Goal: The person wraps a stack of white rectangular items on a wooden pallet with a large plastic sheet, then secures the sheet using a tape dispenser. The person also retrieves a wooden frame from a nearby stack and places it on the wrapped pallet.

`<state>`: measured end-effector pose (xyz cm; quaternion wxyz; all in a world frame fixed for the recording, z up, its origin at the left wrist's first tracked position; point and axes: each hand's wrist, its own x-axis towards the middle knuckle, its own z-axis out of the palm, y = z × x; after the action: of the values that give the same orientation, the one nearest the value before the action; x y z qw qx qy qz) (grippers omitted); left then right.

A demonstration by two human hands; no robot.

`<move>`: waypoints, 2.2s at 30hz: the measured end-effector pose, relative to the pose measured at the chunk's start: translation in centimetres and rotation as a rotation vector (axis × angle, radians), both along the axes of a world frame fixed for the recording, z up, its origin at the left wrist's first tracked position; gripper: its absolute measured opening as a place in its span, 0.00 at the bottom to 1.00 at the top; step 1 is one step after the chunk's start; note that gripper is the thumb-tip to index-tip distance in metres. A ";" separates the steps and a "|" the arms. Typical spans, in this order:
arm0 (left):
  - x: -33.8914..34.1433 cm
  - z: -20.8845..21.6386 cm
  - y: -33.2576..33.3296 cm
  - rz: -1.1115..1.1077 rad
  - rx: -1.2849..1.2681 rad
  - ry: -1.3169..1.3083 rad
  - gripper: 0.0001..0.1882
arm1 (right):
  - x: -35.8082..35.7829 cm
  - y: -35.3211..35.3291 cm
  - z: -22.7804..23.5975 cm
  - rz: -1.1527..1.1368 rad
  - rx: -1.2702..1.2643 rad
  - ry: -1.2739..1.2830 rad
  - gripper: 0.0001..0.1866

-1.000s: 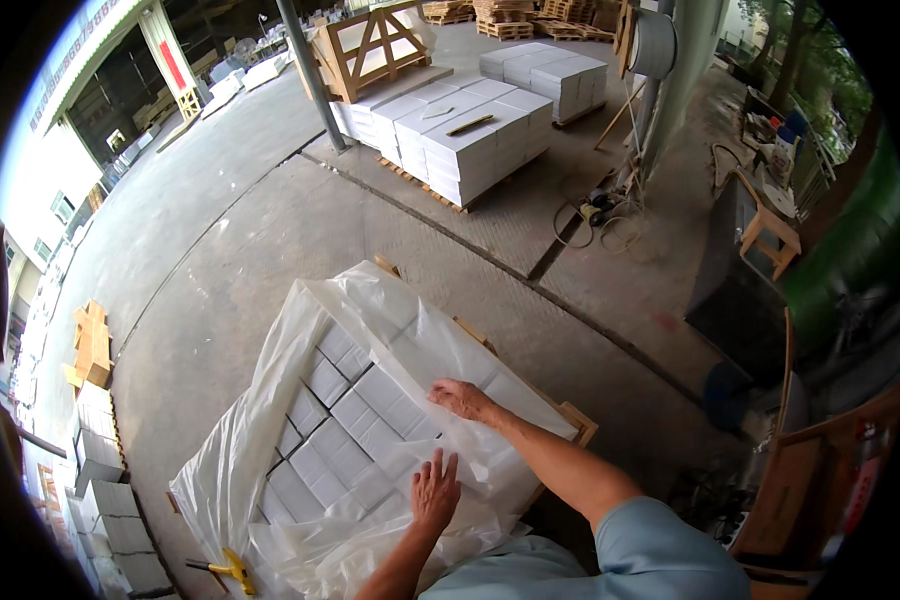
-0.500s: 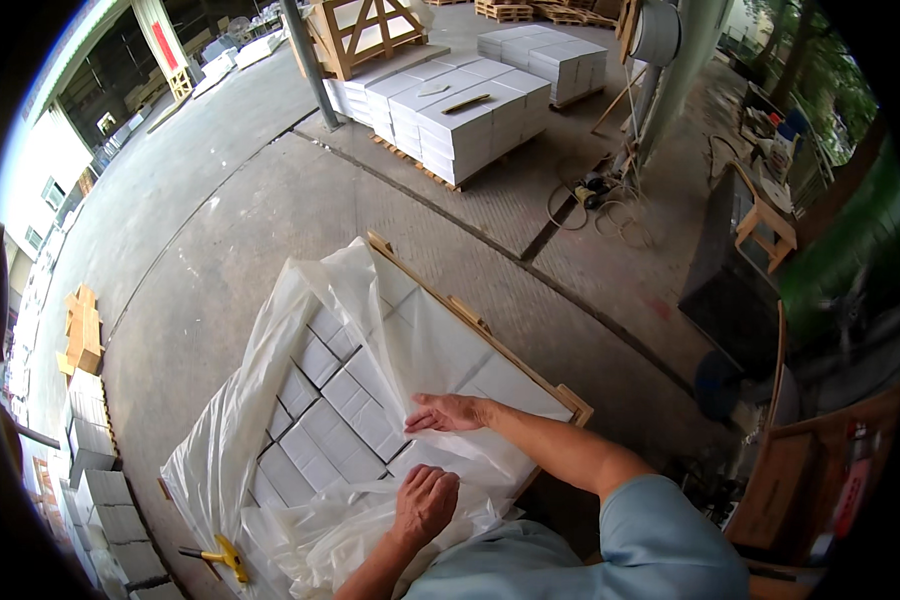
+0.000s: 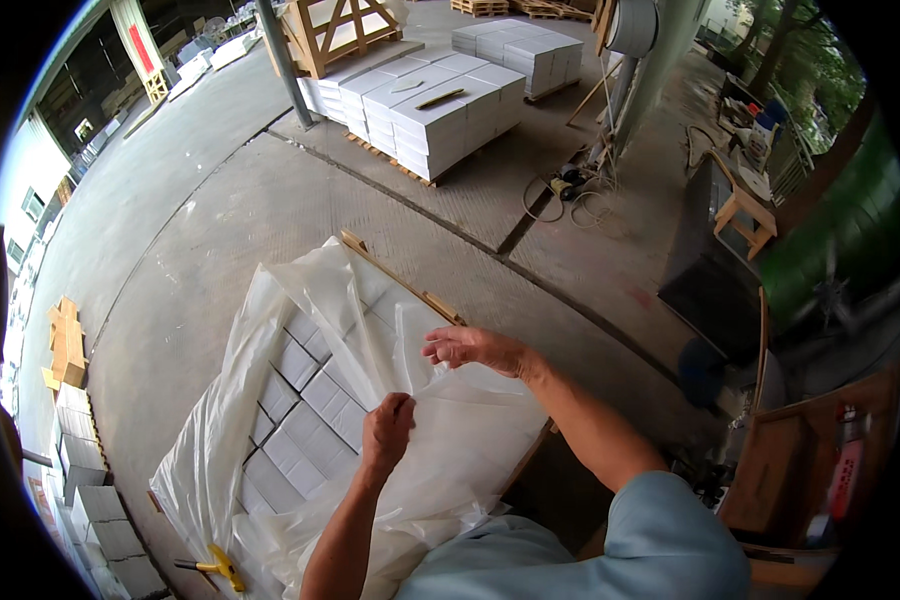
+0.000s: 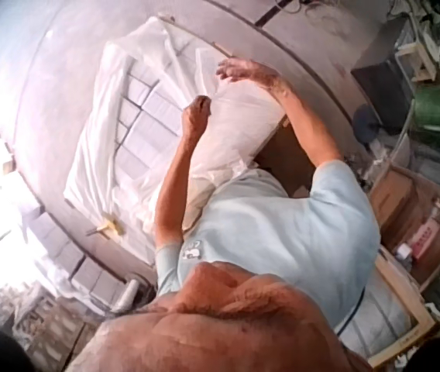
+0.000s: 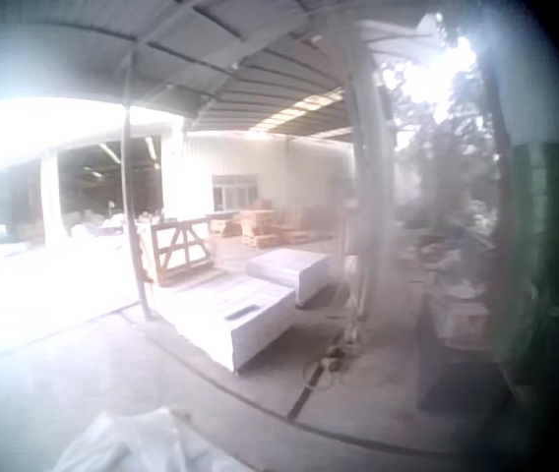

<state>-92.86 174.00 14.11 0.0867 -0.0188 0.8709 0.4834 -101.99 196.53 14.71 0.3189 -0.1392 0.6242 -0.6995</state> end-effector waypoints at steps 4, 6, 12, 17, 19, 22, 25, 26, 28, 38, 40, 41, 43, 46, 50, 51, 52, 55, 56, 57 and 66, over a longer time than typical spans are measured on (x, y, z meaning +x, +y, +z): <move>-2.9 -0.6 0.1 -0.065 0.126 -0.036 0.12 | 2.2 0.9 -1.4 0.025 0.386 0.006 0.32; -3.8 -0.5 -0.4 -0.127 0.170 -0.028 0.13 | 2.6 0.9 -3.4 -0.033 0.354 -0.157 0.22; -3.6 -8.3 -7.1 -0.123 -0.372 0.095 0.14 | 1.4 -0.9 -7.0 -0.314 0.287 -0.055 0.18; -0.9 -9.5 -10.0 -0.037 -0.650 0.197 0.13 | -1.6 -1.2 -9.0 -0.578 0.168 -0.103 0.14; -0.5 -9.5 -10.5 0.054 -0.629 0.192 0.14 | -3.2 -1.9 -10.1 -0.614 0.210 -0.072 0.13; -1.0 -10.0 -10.6 0.290 -0.503 0.144 0.19 | -4.3 -3.2 -11.4 -0.599 0.283 -0.077 0.14; -2.7 -11.3 -11.0 0.553 -0.560 0.213 0.22 | -5.4 -4.1 -11.0 -0.480 0.256 -0.117 0.15; -3.3 -11.4 -11.4 0.579 -0.573 0.202 0.20 | -5.8 -4.3 -10.8 -0.424 0.232 -0.129 0.15; -5.1 -10.9 -10.9 0.609 -0.586 0.167 0.18 | -5.9 -4.4 -10.1 -0.392 0.227 -0.165 0.16; -6.9 -15.2 -14.2 0.472 -0.592 0.118 0.05 | -6.8 -3.6 -13.0 -0.380 0.379 0.016 0.14; -6.4 -14.7 -14.3 0.476 -0.626 0.147 0.04 | -6.8 -3.8 -13.7 -0.413 0.584 0.217 0.13; -5.8 -14.4 -14.0 0.528 -0.612 0.151 0.04 | -6.5 -4.0 -14.0 -0.436 0.729 0.364 0.12; -5.7 -13.3 -13.5 0.637 -0.575 0.176 0.04 | -6.9 -4.5 -13.9 -0.492 0.889 0.570 0.10; -4.3 -8.9 -11.5 0.555 -0.676 0.506 0.13 | -7.3 -5.6 -13.2 -0.575 0.918 0.684 0.08; -0.7 -8.7 -7.2 0.039 -0.540 0.503 0.25 | -9.2 -8.7 -11.6 -0.489 0.864 0.686 0.08; -0.3 -9.1 -6.8 0.014 -0.550 0.458 0.27 | -9.3 -9.1 -11.2 -0.437 0.866 0.657 0.09; -0.1 -9.7 -6.9 0.008 -0.530 0.423 0.27 | -9.2 -9.8 -10.6 -0.348 0.823 0.628 0.09; 0.0 -10.1 -7.5 -0.010 -0.504 0.364 0.25 | -8.9 -11.1 -8.7 -0.084 0.749 0.602 0.11; 0.0 -10.1 -7.7 -0.016 -0.504 0.353 0.24 | -8.5 -11.1 -8.2 0.011 0.756 0.640 0.11; 0.1 -10.3 -7.9 -0.018 -0.505 0.365 0.22 | -8.1 -10.9 -7.9 0.106 0.755 0.676 0.12; 0.7 -11.5 -8.8 -0.026 -0.420 0.336 0.08 | -2.0 -8.6 -9.9 0.248 0.870 1.128 0.03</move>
<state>-92.17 165.20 2.60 -0.0586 0.0550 0.9545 0.2872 -104.00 187.93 4.80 0.0516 -0.4092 0.8954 -0.1678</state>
